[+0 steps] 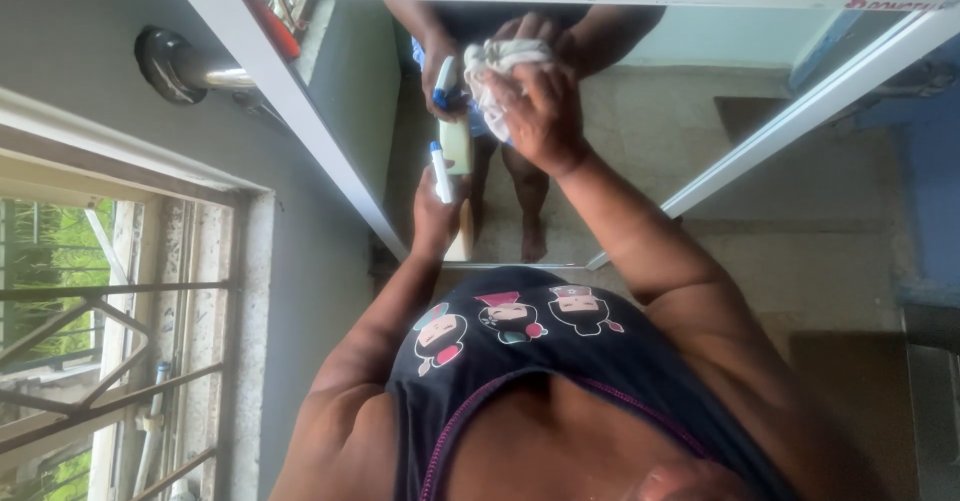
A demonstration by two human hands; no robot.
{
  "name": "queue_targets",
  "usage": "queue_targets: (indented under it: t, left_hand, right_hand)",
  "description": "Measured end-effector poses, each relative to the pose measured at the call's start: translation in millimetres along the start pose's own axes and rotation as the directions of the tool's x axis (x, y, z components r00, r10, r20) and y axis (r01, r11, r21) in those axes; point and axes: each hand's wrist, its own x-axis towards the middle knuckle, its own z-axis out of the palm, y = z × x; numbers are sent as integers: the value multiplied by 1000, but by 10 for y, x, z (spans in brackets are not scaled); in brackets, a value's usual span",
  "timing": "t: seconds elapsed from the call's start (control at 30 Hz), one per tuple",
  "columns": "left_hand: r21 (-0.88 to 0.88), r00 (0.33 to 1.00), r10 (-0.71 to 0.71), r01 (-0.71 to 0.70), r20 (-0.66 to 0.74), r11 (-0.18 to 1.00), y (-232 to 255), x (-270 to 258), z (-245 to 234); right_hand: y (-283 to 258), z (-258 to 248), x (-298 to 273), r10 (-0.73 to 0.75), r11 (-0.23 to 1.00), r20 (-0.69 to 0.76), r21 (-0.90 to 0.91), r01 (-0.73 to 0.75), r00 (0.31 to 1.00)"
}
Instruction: Spraying a cleaning agent onto a mirror and wiping it clean with a cloth.
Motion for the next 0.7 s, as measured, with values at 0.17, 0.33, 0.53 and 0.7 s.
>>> queue_targets:
  t: [0.17,0.33,0.53,0.7]
  left_hand:
    - [-30,999,-14,15,29,999,100,-32,17]
    - [20,1000,8,-8,4,1000,81,-47,26]
    - [46,1000,23,-23,3,999,99,-94,-26]
    - [4,999,35,-35,-34,999,39,-145,-65]
  right_hand:
    - [-91,53,-201,-14,999,77,48,10,997]
    - [-148,172,-493,-24,998,197,56,13,980]
    - [-260,311,-903,-33,999,342,31,23,939]
    - [-350,319,-1133,-36,999,421,26,27,906]
